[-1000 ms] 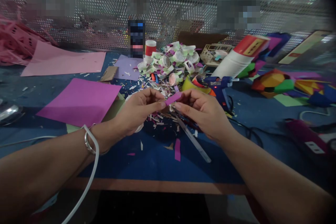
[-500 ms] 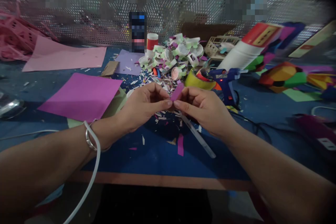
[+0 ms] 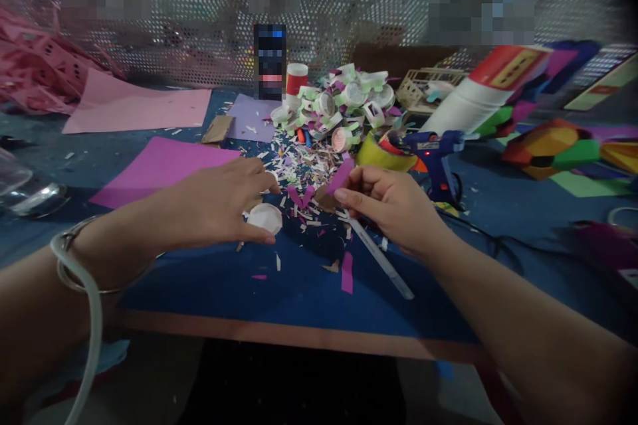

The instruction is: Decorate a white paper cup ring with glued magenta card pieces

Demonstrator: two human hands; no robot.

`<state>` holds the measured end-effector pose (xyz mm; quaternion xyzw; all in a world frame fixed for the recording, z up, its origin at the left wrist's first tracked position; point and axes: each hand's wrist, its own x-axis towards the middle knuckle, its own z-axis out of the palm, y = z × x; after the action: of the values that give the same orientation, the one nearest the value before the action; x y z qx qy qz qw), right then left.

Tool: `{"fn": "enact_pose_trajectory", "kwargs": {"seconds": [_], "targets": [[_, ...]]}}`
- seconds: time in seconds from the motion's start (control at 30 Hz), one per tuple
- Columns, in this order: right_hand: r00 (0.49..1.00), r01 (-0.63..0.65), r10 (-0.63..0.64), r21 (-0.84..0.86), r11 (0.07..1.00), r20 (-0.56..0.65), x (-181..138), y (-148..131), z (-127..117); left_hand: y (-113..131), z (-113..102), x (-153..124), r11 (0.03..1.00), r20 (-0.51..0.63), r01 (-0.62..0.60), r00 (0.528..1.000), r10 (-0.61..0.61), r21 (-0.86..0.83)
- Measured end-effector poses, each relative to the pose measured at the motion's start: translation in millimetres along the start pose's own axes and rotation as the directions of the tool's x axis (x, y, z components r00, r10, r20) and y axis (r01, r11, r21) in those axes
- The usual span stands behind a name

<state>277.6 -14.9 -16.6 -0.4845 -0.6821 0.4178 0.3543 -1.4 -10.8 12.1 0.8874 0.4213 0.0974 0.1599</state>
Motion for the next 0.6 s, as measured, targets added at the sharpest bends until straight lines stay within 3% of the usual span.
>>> {"fn": "enact_pose_trajectory", "kwargs": {"seconds": [0.13, 0.23, 0.37, 0.5, 0.6], "targets": [[1.000, -0.003, 0.003, 0.020, 1.000, 0.006, 0.2, 1.1, 1.3, 4.3, 3.7, -1.1, 0.992, 0.155, -0.053, 0.987, 0.034, 0.117], [1.000, -0.001, 0.000, 0.053, 0.999, 0.013, 0.0, 0.9, 1.8, 7.5, 4.5, 2.1, 0.993, 0.180, -0.061, 0.983, 0.042, 0.100], [1.000, -0.004, 0.000, 0.132, 0.991, 0.025, -1.2, -0.7, 2.9, 12.5, 9.4, 5.3, 1.000, 0.083, -0.001, 0.997, 0.000, 0.012], [0.999, -0.011, 0.003, 0.239, 0.971, 0.033, -3.7, -2.8, 6.6, 22.5, 21.9, 13.6, 0.969, -0.091, 0.156, 0.980, -0.176, -0.192], [0.999, -0.028, 0.017, 0.306, 0.952, 0.040, -5.6, -3.9, 10.0, 29.4, 37.2, 22.2, 0.896, -0.156, 0.089, 0.973, -0.172, -0.436]]}}
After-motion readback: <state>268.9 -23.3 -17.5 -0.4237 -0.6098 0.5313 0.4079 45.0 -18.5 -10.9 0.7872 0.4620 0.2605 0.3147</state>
